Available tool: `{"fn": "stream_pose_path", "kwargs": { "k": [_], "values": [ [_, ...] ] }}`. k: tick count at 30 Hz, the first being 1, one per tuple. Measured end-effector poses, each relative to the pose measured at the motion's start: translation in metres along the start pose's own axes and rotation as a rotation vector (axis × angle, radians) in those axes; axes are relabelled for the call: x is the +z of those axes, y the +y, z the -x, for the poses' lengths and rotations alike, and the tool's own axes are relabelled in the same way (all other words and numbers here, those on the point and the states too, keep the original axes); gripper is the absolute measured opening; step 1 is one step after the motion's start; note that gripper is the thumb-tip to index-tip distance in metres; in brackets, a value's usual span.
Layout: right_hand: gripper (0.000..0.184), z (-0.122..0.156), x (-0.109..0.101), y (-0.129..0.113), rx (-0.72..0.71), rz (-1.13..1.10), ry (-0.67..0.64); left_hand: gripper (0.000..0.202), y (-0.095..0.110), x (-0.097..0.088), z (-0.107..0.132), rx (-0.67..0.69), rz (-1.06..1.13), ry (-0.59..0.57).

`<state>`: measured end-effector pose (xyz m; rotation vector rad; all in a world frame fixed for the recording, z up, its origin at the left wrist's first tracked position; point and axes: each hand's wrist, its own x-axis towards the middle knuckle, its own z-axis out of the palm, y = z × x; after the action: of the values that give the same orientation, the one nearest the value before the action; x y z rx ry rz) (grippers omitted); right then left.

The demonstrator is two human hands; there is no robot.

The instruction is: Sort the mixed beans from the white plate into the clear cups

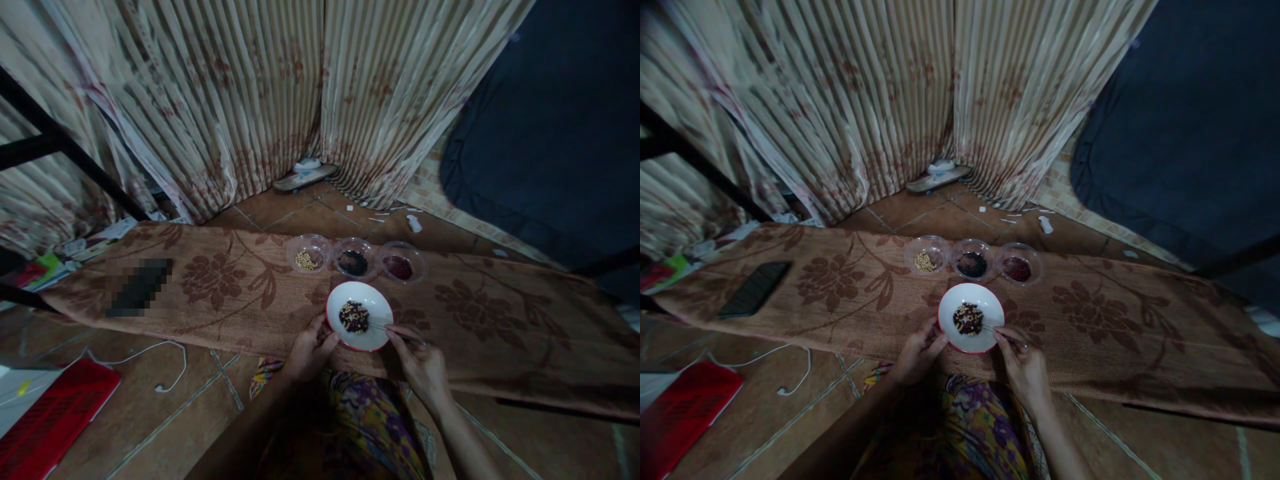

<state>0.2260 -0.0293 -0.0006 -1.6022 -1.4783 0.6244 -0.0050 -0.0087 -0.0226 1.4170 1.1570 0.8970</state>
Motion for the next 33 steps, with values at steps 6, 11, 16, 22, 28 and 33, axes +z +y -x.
{"fn": "stream_pose_path", "kwargs": {
  "k": [6, 11, 16, 22, 28, 33],
  "values": [
    [0.03, 0.0013, -0.0001, 0.0009, 0.039, -0.008, -0.024, 0.04, -0.0007, 0.0011, 0.0, 0.017, 0.02, 0.005],
    [0.029, 0.0014, -0.001, 0.0008, 0.035, -0.001, -0.016, 0.043, -0.0029, 0.0005, 0.0005, 0.021, -0.002, -0.002],
    [0.03, -0.0016, -0.001, -0.0032, 0.005, 0.014, 0.028, 0.039, -0.0018, 0.0009, 0.0003, 0.025, 0.001, 0.004],
    [0.031, -0.0035, 0.0004, -0.0071, -0.022, 0.055, 0.024, 0.041, -0.0002, 0.0005, 0.0004, 0.014, 0.007, 0.006],
    [0.033, -0.0036, 0.0009, -0.0026, -0.056, 0.108, 0.004, 0.043, -0.0023, -0.0007, 0.0005, 0.014, 0.005, -0.006],
    [0.033, -0.0041, 0.0021, -0.0041, -0.062, 0.105, 0.011, 0.043, -0.0024, -0.0007, 0.0005, 0.024, -0.004, -0.007]
  ]
}}
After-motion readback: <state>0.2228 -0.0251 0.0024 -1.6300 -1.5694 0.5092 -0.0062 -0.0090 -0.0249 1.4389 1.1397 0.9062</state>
